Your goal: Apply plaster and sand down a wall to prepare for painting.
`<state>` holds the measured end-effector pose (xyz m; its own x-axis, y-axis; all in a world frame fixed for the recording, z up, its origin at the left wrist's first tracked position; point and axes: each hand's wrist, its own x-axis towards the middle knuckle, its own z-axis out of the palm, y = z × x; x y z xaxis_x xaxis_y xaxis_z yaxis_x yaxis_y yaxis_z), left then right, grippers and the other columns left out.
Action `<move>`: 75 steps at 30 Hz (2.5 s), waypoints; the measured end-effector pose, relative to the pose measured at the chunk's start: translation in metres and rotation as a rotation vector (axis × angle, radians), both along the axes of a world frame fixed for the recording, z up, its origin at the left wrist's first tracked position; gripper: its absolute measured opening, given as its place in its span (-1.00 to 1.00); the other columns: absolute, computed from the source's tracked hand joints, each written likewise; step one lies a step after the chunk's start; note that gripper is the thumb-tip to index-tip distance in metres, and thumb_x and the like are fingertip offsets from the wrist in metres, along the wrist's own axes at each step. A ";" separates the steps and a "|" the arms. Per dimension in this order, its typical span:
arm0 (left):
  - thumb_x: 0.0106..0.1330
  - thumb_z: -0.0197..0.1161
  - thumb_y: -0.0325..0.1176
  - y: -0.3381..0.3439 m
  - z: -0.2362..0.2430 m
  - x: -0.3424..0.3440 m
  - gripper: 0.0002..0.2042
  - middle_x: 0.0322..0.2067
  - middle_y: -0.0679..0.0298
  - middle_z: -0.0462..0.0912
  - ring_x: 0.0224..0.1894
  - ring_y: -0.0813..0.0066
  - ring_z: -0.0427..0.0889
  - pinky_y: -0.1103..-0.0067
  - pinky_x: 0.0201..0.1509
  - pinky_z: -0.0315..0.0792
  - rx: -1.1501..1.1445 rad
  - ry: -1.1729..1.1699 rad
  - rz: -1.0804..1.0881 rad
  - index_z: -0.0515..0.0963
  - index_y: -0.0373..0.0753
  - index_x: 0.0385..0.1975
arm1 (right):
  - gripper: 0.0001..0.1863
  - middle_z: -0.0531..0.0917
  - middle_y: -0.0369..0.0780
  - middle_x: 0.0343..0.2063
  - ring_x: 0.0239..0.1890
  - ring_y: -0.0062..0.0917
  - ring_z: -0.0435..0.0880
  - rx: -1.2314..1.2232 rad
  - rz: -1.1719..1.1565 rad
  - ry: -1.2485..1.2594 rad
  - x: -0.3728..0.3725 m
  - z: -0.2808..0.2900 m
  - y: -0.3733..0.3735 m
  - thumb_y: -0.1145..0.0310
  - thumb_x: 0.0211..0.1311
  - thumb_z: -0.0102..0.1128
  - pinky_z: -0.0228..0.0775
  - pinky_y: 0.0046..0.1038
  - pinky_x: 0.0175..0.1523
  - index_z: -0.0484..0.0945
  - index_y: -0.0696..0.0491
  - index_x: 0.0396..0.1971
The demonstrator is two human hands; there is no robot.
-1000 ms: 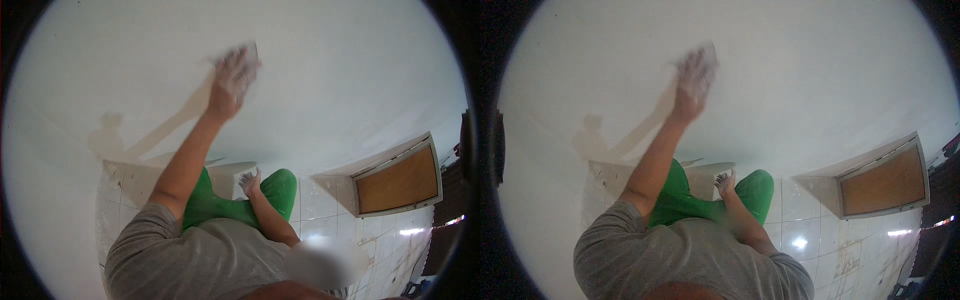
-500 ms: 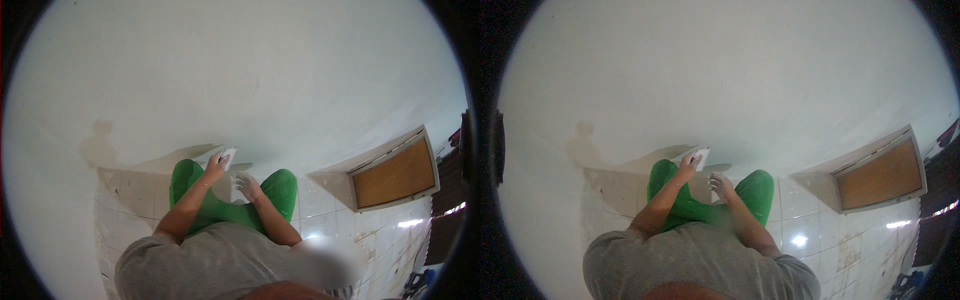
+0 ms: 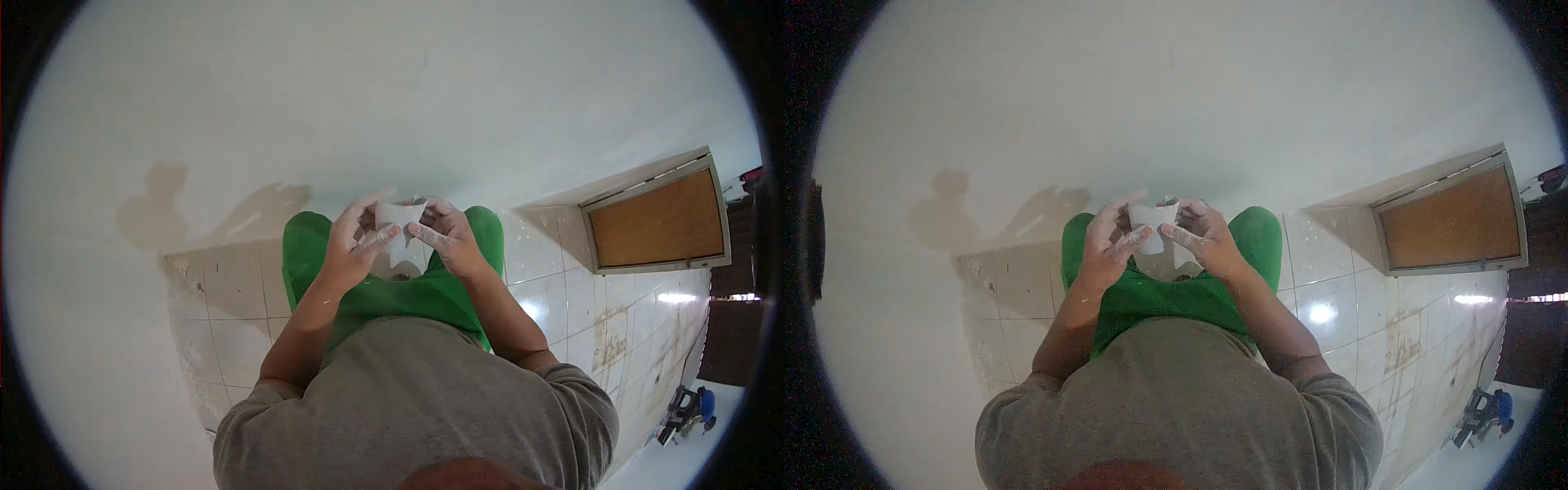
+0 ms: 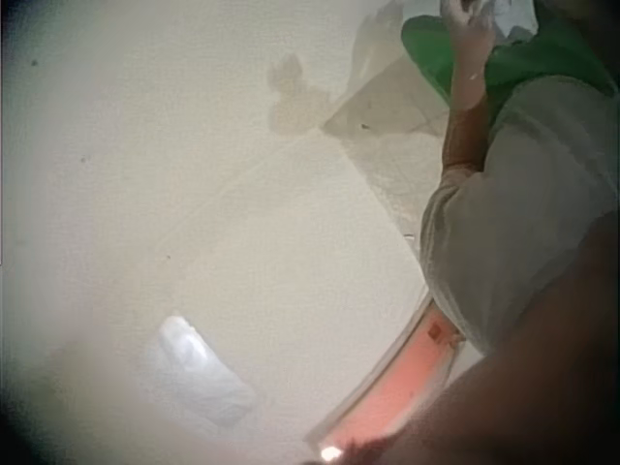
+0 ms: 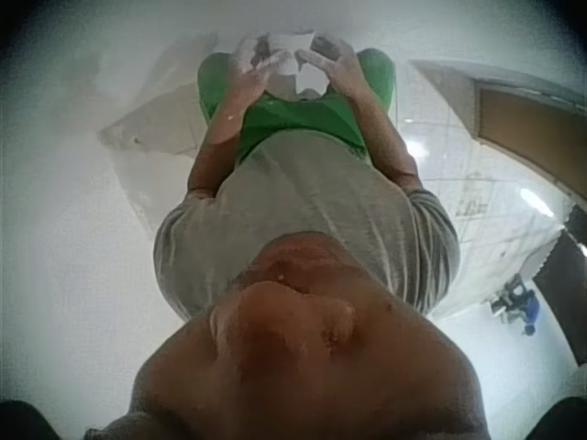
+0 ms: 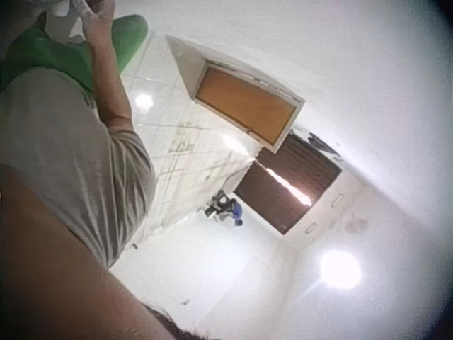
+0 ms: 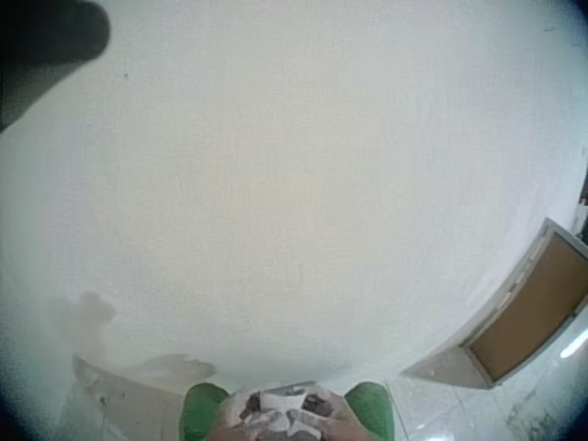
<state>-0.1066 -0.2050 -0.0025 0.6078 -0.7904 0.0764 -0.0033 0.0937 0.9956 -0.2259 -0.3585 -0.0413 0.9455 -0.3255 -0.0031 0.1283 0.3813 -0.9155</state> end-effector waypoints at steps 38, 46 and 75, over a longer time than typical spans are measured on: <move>0.32 0.22 -0.41 0.007 -0.004 -0.006 -0.62 -0.09 0.18 0.58 0.01 0.44 0.54 0.47 0.11 0.40 0.012 0.487 0.017 0.42 -0.40 0.09 | -0.03 0.38 -0.11 0.11 0.01 -0.31 0.46 -0.868 -0.177 -0.107 -0.016 0.044 0.011 0.26 -0.32 0.64 0.43 -0.33 -0.02 0.35 -0.02 0.24; 0.32 0.17 -0.45 0.006 0.007 -0.009 -0.59 -0.16 0.12 0.59 -0.04 0.33 0.59 0.39 0.08 0.45 -0.126 0.653 -0.241 0.29 -0.36 0.14 | 0.12 0.17 -0.07 0.31 0.22 -0.10 0.34 -1.172 -0.110 -0.037 -0.016 0.054 0.009 0.17 -0.40 0.67 0.40 -0.11 0.18 0.27 -0.10 0.33; 0.02 0.13 -0.45 0.003 0.008 -0.019 -0.61 -0.53 0.31 0.31 -0.56 0.46 0.35 0.46 -0.41 0.31 -0.130 0.832 -0.249 0.31 -0.22 -0.09 | 0.06 0.22 -0.11 0.30 0.20 -0.15 0.40 -1.062 0.007 -0.121 -0.014 0.049 0.009 0.35 -0.39 0.60 0.38 -0.13 0.24 0.28 -0.18 0.31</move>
